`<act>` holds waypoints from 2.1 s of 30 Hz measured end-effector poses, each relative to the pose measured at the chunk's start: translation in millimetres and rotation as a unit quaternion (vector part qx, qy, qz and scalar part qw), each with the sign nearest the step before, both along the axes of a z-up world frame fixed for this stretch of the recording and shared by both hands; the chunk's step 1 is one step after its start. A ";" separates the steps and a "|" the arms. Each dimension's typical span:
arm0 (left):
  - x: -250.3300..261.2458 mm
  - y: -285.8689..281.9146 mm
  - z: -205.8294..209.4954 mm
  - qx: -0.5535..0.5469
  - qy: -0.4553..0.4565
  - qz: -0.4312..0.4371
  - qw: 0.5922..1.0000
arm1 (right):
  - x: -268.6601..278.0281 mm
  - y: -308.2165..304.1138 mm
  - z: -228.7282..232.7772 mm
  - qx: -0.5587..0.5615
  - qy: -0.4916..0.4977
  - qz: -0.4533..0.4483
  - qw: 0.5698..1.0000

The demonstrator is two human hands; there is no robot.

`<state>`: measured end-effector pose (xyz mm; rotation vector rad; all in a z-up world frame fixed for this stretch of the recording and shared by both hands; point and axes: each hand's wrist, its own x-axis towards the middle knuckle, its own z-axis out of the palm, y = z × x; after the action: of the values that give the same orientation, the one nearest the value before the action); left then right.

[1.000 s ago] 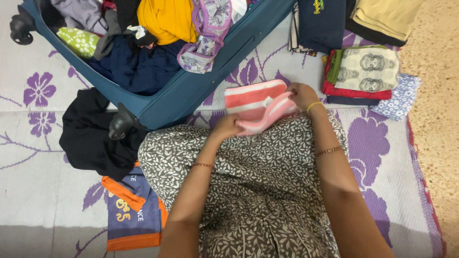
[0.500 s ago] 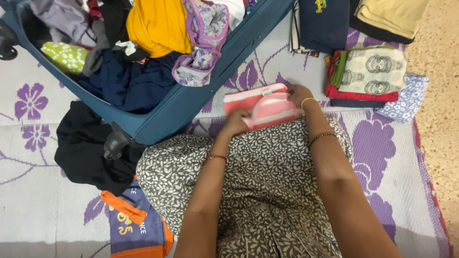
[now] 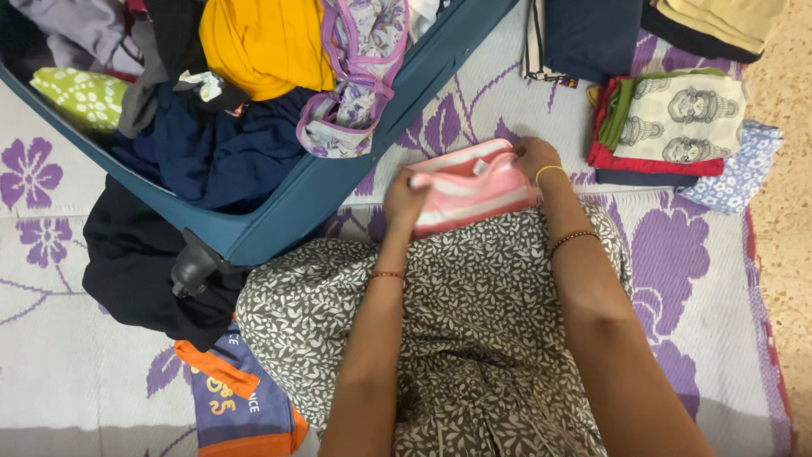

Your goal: The person folds a pink and white striped item and a yellow top by hand, placing them near a blue suitcase on a mat. They move several other pieces of clothing around while organizing the contents of the suitcase.

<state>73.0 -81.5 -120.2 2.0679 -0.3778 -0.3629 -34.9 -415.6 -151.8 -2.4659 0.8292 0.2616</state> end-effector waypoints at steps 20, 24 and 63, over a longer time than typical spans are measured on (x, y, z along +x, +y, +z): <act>-2.1 0.6 -7.3 -0.049 -0.048 0.219 0.973 | 21.2 10.4 -3.5 -0.029 0.040 -0.121 0.991; -5.1 -1.9 14.1 -0.034 -0.034 0.242 0.969 | 22.4 15.4 2.4 -0.035 0.042 -0.111 0.992; -41.0 -10.2 -24.5 0.396 -0.343 -0.139 0.840 | 14.0 227.2 39.9 -0.029 -0.186 0.124 0.974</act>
<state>31.9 -91.7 -144.7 2.9421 -1.1190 0.1168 -20.9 -188.4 -111.9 -2.5589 0.3763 -0.1397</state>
